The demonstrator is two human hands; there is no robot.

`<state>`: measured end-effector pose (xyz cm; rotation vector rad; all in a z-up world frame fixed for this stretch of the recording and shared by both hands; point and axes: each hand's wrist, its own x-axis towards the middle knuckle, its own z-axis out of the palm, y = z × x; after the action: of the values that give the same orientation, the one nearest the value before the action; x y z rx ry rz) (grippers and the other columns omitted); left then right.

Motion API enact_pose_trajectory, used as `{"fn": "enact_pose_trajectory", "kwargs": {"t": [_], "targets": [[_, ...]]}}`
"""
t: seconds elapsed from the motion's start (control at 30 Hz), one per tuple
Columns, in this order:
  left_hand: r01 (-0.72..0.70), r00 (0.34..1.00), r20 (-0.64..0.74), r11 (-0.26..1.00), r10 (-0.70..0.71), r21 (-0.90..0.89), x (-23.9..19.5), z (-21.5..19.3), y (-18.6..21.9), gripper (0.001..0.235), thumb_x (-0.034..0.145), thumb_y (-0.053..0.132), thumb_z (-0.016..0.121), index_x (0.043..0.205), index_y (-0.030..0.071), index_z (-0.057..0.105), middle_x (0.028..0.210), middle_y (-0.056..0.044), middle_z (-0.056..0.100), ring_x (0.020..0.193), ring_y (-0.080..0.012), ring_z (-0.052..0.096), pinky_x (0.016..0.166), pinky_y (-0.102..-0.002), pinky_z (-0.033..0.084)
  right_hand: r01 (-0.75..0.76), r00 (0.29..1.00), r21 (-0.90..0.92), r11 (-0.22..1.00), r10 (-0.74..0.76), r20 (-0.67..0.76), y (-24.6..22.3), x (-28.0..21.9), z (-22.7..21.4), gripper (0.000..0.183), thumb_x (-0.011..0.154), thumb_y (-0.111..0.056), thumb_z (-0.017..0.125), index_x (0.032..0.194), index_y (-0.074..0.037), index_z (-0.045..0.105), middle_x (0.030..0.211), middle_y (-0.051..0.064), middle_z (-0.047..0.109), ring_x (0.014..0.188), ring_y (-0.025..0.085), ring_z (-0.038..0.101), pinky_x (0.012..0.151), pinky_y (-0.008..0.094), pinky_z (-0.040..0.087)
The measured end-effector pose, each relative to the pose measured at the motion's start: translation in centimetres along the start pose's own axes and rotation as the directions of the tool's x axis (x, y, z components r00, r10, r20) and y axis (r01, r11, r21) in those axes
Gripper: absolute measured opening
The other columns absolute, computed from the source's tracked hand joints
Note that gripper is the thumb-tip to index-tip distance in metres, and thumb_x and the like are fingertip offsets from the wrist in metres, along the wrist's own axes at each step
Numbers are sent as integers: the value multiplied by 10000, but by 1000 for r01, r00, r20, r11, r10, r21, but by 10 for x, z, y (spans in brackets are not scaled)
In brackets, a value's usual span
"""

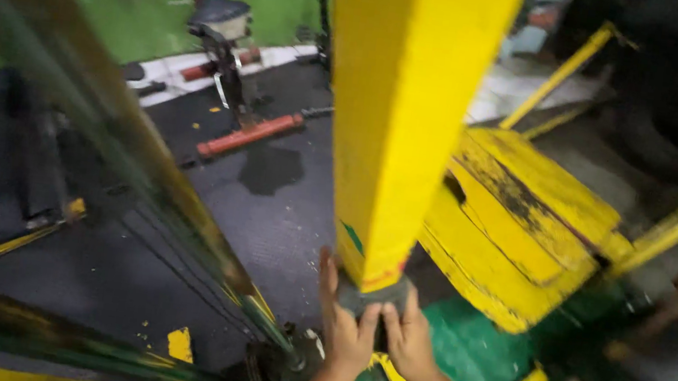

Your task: The recorder wipes down various pieces of gym equipment including an exercise bike, a weight machine, and a treadmill with a cloth.

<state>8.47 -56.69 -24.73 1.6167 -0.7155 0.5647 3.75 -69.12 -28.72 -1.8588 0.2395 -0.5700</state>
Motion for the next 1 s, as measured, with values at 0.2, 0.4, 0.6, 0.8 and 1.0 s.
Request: {"fn": "enact_pose_trajectory", "kwargs": {"t": [0.2,0.4,0.6,0.8,1.0], "targets": [[-28,984,170,918,-43,396,-85,1,29,799,918,385,616,1557,2,326,1636,-302,236,1510,-501,254,1209,-605,197,-232,973,169,958,229,41,86,-66,-30,476,1021,-203,536,1461,-31,472,1235,108,698,1108,182,626,966,332,518],[-141,944,284,983,168,-113,-28,20,101,591,982,253,723,1454,8,464,1466,-231,535,1380,-418,516,1201,-575,350,-121,965,-36,992,109,-237,5,-68,-126,536,917,-151,690,1413,-28,530,1303,129,652,1215,193,603,1055,343,471],[-144,863,436,951,256,-273,61,6,166,456,806,311,872,1109,84,618,1084,-104,677,1074,-342,672,1091,-528,484,127,986,44,991,-122,-115,-138,-85,-205,479,856,-118,783,1253,-47,525,1452,134,523,1376,259,515,1137,396,389],[81,685,719,969,117,-235,90,-19,188,412,791,338,907,970,84,636,910,-94,657,792,-279,710,679,-391,561,-62,998,-115,991,60,-20,-131,-100,-224,442,751,-124,872,1157,-66,706,1139,80,711,1092,202,655,960,361,502],[-21,632,764,988,131,-152,116,-52,198,291,760,123,768,1029,77,668,947,-103,628,879,-324,669,731,-427,523,20,999,-619,785,-32,-9,-160,-83,-205,293,746,-198,889,1028,-162,815,1022,59,709,1000,208,659,890,366,505]]}}
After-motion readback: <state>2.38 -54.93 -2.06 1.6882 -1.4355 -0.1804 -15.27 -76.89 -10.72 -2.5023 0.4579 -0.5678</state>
